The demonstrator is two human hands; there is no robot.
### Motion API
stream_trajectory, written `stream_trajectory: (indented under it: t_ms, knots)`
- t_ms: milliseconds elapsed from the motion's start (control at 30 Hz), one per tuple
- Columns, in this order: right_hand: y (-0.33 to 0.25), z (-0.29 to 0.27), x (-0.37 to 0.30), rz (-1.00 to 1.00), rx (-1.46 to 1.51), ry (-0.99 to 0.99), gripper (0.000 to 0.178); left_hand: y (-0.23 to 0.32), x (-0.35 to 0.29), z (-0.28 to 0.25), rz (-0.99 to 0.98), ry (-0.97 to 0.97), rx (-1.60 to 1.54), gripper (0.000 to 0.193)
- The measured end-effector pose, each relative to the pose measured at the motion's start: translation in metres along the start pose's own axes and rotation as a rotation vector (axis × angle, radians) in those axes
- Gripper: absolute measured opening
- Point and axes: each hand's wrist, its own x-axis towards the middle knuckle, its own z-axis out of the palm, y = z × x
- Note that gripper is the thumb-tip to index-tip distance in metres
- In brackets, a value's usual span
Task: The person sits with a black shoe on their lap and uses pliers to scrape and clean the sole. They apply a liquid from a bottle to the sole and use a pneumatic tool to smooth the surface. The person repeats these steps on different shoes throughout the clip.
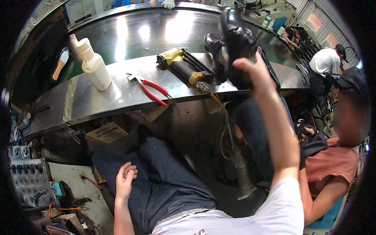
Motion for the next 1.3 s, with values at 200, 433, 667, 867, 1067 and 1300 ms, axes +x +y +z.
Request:
stream_trajectory:
  t_ms: [200, 433, 667, 867, 1067, 1300]
  knots:
    - [0.029, -0.112, 0.165, -0.049, -0.671, 0.079, 0.076, -0.053, -0.023, -0.033, -0.132, 0.083, -0.073, 0.04]
    - [0.08, -0.161, 0.201, -0.779, -1.448, 0.694, 0.051, -0.033, -0.01, -0.033, -0.07, 0.085, -0.109, 0.037]
    - [0.052, 0.11, -0.015, -0.778, -0.779, -0.436, 0.048, 0.055, 0.035, -0.083, 0.338, 0.418, -0.084, 0.031]
    - [0.078, 0.211, -0.024, -0.819, -1.049, -0.435, 0.058, 0.162, 0.136, -0.134, 0.647, 0.571, 0.016, 0.025]
    - [0.114, 0.229, 0.007, -0.822, -1.115, -0.262, 0.047, 0.216, 0.273, -0.22, 0.687, 0.788, 0.475, 0.029]
    - [0.11, 0.244, 0.012, -0.638, -0.906, -0.227, 0.036, 0.25, 0.379, -0.292, 0.43, 1.181, 0.853, 0.062]
